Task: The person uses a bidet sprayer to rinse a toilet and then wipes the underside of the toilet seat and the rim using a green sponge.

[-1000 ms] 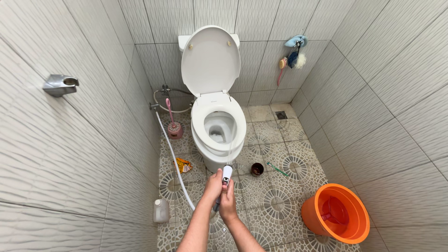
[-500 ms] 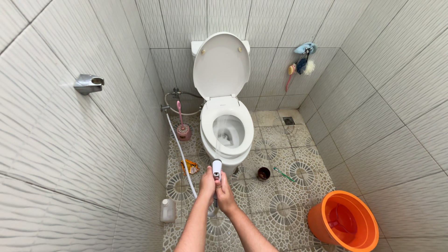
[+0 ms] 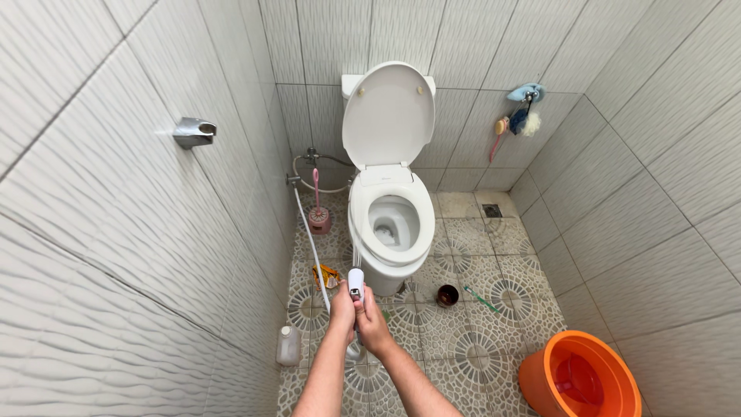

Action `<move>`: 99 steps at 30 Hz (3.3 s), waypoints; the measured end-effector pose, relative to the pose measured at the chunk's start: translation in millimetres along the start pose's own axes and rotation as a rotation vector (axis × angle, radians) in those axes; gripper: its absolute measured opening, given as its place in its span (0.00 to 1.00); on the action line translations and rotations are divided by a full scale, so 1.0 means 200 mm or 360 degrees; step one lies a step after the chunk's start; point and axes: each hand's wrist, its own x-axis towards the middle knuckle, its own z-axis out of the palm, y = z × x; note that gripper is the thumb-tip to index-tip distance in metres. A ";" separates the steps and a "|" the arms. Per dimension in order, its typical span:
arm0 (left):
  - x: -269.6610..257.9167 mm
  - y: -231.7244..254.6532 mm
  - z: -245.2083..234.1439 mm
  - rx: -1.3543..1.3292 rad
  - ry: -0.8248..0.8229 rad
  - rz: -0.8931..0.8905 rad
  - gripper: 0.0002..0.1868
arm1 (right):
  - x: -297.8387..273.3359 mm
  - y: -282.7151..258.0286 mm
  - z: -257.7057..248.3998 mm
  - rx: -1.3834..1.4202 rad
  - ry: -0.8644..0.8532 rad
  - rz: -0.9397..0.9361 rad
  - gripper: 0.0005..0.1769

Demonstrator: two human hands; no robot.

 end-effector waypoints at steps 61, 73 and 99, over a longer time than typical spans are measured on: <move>0.23 1.08 1.04 0.0362 -0.0388 0.0407 0.26 | 1.10 -0.66 -0.50 0.0160 0.0241 -0.0433 0.33; 0.80 1.56 1.14 0.0478 -0.0403 0.0742 0.21 | 1.77 -0.75 -0.49 0.0576 0.0065 -0.0515 0.32; 2.54 1.81 1.73 0.2087 -0.0400 0.1068 0.35 | 2.81 -0.72 -0.79 0.0734 0.0345 0.0008 0.32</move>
